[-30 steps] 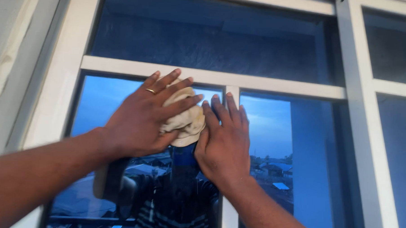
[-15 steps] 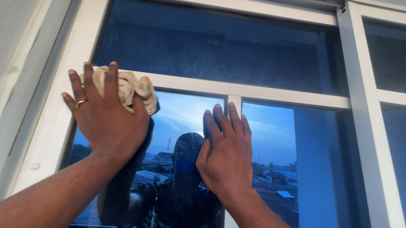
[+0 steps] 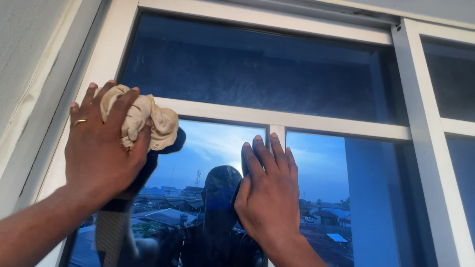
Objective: Cleaning a glass window pane using a cloth.
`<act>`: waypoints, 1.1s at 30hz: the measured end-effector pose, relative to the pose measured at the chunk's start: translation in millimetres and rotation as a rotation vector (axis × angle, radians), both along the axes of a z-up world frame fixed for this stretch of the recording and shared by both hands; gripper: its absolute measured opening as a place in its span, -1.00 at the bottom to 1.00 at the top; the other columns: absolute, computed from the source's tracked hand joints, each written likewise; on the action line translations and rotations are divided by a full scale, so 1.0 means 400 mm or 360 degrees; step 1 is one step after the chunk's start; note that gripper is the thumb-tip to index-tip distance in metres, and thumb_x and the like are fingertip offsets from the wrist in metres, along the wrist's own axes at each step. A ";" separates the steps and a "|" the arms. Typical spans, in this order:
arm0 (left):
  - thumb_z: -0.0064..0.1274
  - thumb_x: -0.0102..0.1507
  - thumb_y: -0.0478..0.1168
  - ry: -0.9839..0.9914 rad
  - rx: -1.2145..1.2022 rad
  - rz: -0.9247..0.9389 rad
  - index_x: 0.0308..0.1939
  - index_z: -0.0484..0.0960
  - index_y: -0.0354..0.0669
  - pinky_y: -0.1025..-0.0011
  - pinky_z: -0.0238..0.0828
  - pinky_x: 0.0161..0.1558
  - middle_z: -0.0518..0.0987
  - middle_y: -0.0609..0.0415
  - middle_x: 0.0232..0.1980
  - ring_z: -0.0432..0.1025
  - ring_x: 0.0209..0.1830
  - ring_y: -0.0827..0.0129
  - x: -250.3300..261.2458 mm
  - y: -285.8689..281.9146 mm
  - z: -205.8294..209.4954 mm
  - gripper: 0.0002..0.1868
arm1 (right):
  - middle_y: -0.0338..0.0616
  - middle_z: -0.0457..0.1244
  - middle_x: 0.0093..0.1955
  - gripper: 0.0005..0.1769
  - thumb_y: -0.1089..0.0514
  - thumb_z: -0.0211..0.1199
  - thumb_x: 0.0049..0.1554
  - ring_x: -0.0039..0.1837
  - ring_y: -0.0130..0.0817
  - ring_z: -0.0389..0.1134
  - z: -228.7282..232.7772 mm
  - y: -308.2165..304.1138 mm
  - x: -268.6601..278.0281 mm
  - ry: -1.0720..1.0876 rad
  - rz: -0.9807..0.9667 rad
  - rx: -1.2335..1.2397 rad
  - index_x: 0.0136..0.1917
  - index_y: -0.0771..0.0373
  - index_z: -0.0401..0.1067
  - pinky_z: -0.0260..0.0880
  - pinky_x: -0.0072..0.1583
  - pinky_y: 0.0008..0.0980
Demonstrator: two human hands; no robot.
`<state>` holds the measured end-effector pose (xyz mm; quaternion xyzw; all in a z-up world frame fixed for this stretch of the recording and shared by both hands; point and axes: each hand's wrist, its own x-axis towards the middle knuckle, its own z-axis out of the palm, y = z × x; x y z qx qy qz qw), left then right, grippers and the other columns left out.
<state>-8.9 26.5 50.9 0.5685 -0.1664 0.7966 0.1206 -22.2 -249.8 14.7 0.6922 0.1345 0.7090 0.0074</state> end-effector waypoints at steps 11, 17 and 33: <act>0.14 0.17 -0.02 -0.0044 0.0634 0.0049 0.41 0.41 -0.02 -0.21 -0.18 0.51 0.19 -0.28 0.52 -0.05 0.60 -0.25 -0.014 -0.175 0.020 -0.29 | 0.12 0.05 0.57 -0.30 0.15 0.04 0.06 0.69 0.07 -0.19 -0.004 0.001 0.006 -0.0008 -0.0048 -0.0005 0.50 0.21 0.27 -0.35 0.57 0.19; 0.14 0.17 -0.06 -0.0075 0.0287 0.0058 0.45 0.38 -0.05 -0.19 -0.15 0.50 0.25 -0.30 0.51 0.01 0.59 -0.27 0.005 -0.118 0.024 -0.26 | 0.08 0.05 0.58 -0.33 0.16 0.04 0.06 0.67 0.03 -0.19 0.000 0.008 -0.010 0.0002 -0.0001 0.0023 0.46 0.22 0.28 -0.35 0.58 0.14; 0.20 0.14 0.13 0.0045 0.0735 0.0160 0.47 0.35 0.22 -0.24 -0.22 0.40 0.25 -0.20 0.52 -0.03 0.60 -0.18 -0.029 -0.255 0.053 -0.19 | 0.30 0.09 0.57 -0.37 0.30 -0.11 0.23 0.62 0.11 0.00 -0.012 -0.011 0.012 -0.0254 0.0671 0.0138 0.55 0.49 0.13 -0.18 0.58 0.06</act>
